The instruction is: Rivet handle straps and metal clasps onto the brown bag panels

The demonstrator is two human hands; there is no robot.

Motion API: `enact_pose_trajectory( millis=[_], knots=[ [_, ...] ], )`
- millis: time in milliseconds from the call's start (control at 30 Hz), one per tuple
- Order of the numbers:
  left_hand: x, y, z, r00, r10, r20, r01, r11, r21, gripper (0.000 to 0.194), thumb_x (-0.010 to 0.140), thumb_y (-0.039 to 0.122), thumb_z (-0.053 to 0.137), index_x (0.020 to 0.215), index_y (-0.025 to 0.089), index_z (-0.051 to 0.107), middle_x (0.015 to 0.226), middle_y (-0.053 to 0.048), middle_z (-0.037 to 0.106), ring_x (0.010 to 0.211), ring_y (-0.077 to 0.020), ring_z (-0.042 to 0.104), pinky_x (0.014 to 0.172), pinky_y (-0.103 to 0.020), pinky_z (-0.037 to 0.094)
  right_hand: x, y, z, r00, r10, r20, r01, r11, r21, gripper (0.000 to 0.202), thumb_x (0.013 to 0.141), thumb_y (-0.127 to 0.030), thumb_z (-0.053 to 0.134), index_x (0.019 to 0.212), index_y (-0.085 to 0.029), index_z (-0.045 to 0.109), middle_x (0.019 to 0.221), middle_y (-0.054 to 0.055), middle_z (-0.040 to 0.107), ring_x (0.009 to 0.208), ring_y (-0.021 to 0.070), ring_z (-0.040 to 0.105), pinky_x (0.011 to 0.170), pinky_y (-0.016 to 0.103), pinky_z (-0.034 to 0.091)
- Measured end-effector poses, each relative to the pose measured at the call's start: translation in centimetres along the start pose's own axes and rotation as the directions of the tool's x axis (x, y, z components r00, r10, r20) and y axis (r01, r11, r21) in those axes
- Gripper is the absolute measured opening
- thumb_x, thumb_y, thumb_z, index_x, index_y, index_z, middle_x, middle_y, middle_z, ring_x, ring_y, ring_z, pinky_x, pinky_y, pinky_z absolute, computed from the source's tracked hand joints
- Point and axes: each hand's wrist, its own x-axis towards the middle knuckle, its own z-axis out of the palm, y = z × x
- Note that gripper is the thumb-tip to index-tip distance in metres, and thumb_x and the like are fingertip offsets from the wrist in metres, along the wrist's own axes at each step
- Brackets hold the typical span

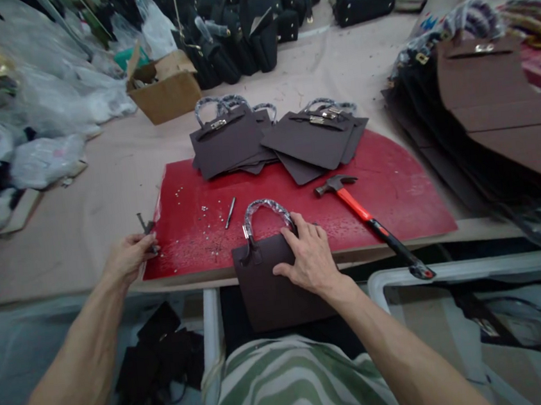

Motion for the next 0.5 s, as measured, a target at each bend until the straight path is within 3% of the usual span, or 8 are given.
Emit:
enact_pose_trajectory(
  millis=[67, 167, 333, 500],
  knots=[
    [0.0, -0.2, -0.2, 0.999, -0.051, 0.019, 0.053, 0.986, -0.156, 0.02, 0.069, 0.026, 0.07, 0.073, 0.012, 0.056, 0.063, 0.0, 0.063, 0.053, -0.0104, 0.06, 0.046, -0.017, 0.05, 0.0, -0.2, -0.1, 1.0, 0.003, 0.005, -0.003, 1.0, -0.016, 0.085, 0.068, -0.058, 0.083, 0.136, -0.014, 0.057, 0.158, 0.023, 0.032, 0.131, 0.041, 0.044, 0.107, 0.053, 0.035],
    [-1.5, 0.2, 1.3, 0.995, -0.029, 0.095, 0.064, 0.919, -0.39, 0.024, 0.069, 0.027, 0.073, 0.076, 0.013, 0.055, 0.067, 0.0, 0.065, 0.058, -0.012, 0.065, 0.052, -0.021, 0.056, 0.0, -1.0, -0.2, 0.999, 0.04, 0.004, -0.04, 0.997, -0.063, 0.083, 0.068, -0.059, 0.082, 0.133, -0.015, 0.059, 0.157, 0.023, 0.033, 0.127, 0.0407, 0.047, 0.105, 0.052, 0.036],
    [-7.3, 2.0, 7.0, 0.961, 0.114, 0.252, 0.084, 0.749, -0.657, 0.04, 0.062, 0.03, 0.086, 0.082, 0.014, 0.055, 0.074, 0.0, 0.069, 0.067, -0.0168, 0.072, 0.063, -0.03, 0.063, -0.9, -2.7, 0.3, 0.995, 0.101, -0.027, -0.103, 0.987, -0.121, 0.079, 0.071, -0.064, 0.078, 0.131, -0.016, 0.061, 0.154, 0.023, 0.036, 0.122, 0.039, 0.05, 0.098, 0.05, 0.039],
    [-12.8, 3.4, 12.5, 0.884, 0.273, 0.38, 0.106, 0.673, -0.732, 0.049, 0.069, 0.033, 0.085, 0.105, 0.018, 0.055, 0.082, 0.0, 0.071, 0.073, -0.0198, 0.075, 0.069, -0.033, 0.064, -0.8, -1.9, 1.0, 0.997, 0.053, -0.05, -0.059, 0.993, -0.107, 0.078, 0.074, -0.067, 0.074, 0.134, -0.018, 0.06, 0.155, 0.022, 0.036, 0.126, 0.0383, 0.047, 0.102, 0.05, 0.035]
  ],
)
